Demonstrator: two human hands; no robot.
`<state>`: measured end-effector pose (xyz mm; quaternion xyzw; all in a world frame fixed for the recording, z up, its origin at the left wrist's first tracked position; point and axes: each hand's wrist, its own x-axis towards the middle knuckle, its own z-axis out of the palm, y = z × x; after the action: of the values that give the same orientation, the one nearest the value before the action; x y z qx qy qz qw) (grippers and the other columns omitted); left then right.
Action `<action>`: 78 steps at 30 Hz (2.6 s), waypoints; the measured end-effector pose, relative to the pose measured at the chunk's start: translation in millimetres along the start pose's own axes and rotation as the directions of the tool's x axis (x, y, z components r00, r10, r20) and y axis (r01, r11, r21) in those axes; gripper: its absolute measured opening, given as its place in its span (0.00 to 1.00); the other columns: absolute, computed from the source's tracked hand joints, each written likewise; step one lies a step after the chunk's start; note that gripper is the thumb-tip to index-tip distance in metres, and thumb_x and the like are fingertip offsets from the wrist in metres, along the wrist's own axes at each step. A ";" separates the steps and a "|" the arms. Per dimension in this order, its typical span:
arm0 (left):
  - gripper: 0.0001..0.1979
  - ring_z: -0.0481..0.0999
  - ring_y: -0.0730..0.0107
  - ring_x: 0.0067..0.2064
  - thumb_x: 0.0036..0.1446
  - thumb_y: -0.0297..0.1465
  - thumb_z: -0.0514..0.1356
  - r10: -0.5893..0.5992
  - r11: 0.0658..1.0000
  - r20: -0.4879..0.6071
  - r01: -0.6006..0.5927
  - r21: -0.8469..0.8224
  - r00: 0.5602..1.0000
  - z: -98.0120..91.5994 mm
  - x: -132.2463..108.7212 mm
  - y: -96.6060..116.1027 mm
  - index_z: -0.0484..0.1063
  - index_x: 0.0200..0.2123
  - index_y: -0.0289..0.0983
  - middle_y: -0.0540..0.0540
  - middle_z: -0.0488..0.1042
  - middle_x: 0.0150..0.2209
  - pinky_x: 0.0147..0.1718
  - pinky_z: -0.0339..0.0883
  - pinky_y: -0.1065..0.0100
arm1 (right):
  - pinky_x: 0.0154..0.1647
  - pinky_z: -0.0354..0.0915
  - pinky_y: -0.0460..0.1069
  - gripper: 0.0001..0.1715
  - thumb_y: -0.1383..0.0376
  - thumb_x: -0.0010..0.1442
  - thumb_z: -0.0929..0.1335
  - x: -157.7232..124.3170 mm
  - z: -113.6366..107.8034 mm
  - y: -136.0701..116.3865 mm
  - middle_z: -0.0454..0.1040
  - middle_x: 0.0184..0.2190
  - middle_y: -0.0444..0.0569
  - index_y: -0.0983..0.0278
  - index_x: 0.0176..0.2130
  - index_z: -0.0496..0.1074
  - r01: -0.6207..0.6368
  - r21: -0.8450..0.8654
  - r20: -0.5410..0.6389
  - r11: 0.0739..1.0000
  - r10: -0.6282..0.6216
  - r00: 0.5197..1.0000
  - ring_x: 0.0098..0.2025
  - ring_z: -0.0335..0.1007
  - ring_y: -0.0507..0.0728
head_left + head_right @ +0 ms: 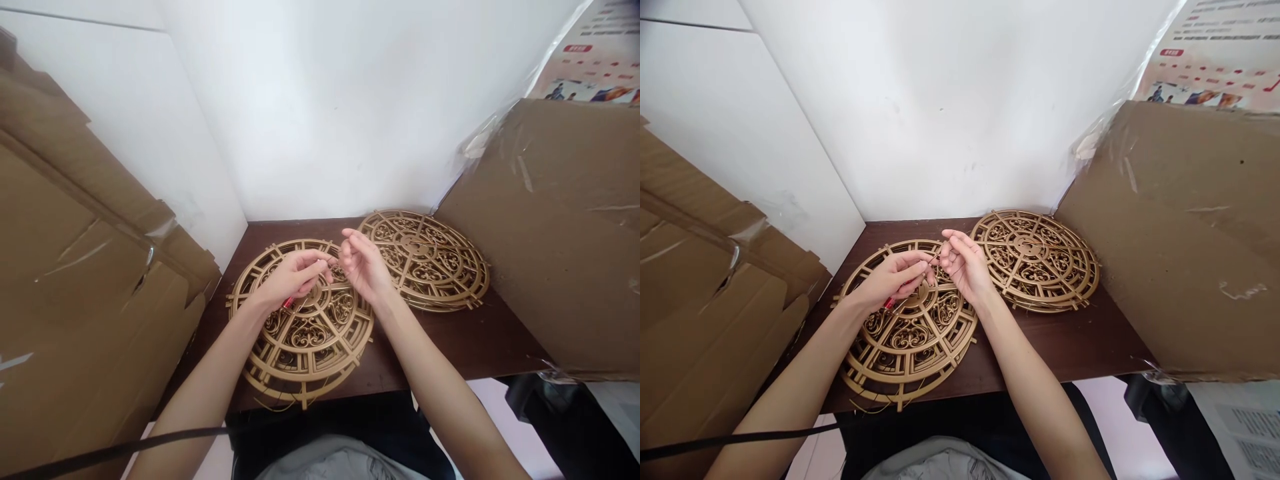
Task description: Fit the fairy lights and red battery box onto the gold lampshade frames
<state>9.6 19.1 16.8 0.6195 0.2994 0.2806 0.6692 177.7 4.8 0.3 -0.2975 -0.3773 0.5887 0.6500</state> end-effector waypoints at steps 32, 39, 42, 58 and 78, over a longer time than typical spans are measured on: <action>0.14 0.50 0.86 0.16 0.55 0.42 0.60 0.134 0.970 -0.421 -0.206 -0.131 0.897 -7.0 7.3 -9.9 0.71 0.33 0.37 0.56 0.55 0.19 0.12 0.42 0.81 | 0.44 0.62 0.54 0.14 0.78 0.52 0.65 -11.3 3.6 21.9 0.73 0.33 0.48 0.63 0.27 0.76 0.445 -0.861 0.449 0.246 -0.041 0.892 0.40 0.65 0.57; 0.13 0.50 0.86 0.16 0.55 0.42 0.60 0.132 0.970 -0.426 -0.206 -0.132 0.895 -8.9 8.0 -11.3 0.71 0.33 0.37 0.56 0.55 0.19 0.11 0.42 0.81 | 0.45 0.61 0.54 0.09 0.72 0.55 0.68 -14.1 10.9 16.6 0.72 0.34 0.47 0.63 0.33 0.78 0.437 -0.836 0.459 0.331 -0.013 0.888 0.41 0.64 0.57; 0.13 0.50 0.86 0.16 0.56 0.42 0.60 0.131 0.969 -0.426 -0.206 -0.134 0.895 -9.7 8.1 -11.6 0.71 0.34 0.37 0.56 0.55 0.19 0.11 0.43 0.80 | 0.45 0.61 0.52 0.06 0.70 0.57 0.68 -14.7 13.2 13.5 0.71 0.33 0.47 0.63 0.32 0.78 0.404 -0.831 0.441 0.383 0.009 0.898 0.41 0.64 0.56; 0.12 0.50 0.86 0.16 0.56 0.40 0.59 0.132 0.971 -0.430 -0.205 -0.126 0.893 -10.3 7.9 -12.1 0.70 0.34 0.36 0.56 0.55 0.19 0.11 0.42 0.81 | 0.38 0.57 0.48 0.04 0.69 0.54 0.72 -15.1 13.3 10.1 0.68 0.24 0.42 0.65 0.27 0.74 0.454 -0.787 0.535 0.418 0.097 0.839 0.32 0.61 0.52; 0.12 0.51 0.86 0.16 0.57 0.40 0.59 0.135 0.975 -0.440 -0.198 -0.100 0.888 -10.6 7.6 -10.0 0.70 0.34 0.37 0.56 0.55 0.20 0.11 0.43 0.81 | 0.29 0.67 0.45 0.13 0.58 0.55 0.71 -15.1 9.7 -8.8 0.75 0.25 0.46 0.68 0.31 0.74 0.023 -0.482 0.432 0.876 0.215 0.876 0.26 0.69 0.50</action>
<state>6.8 31.0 5.9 0.5164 0.3649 0.4875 0.6021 174.0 -11.8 10.7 -0.3133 -0.6403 0.5655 0.4147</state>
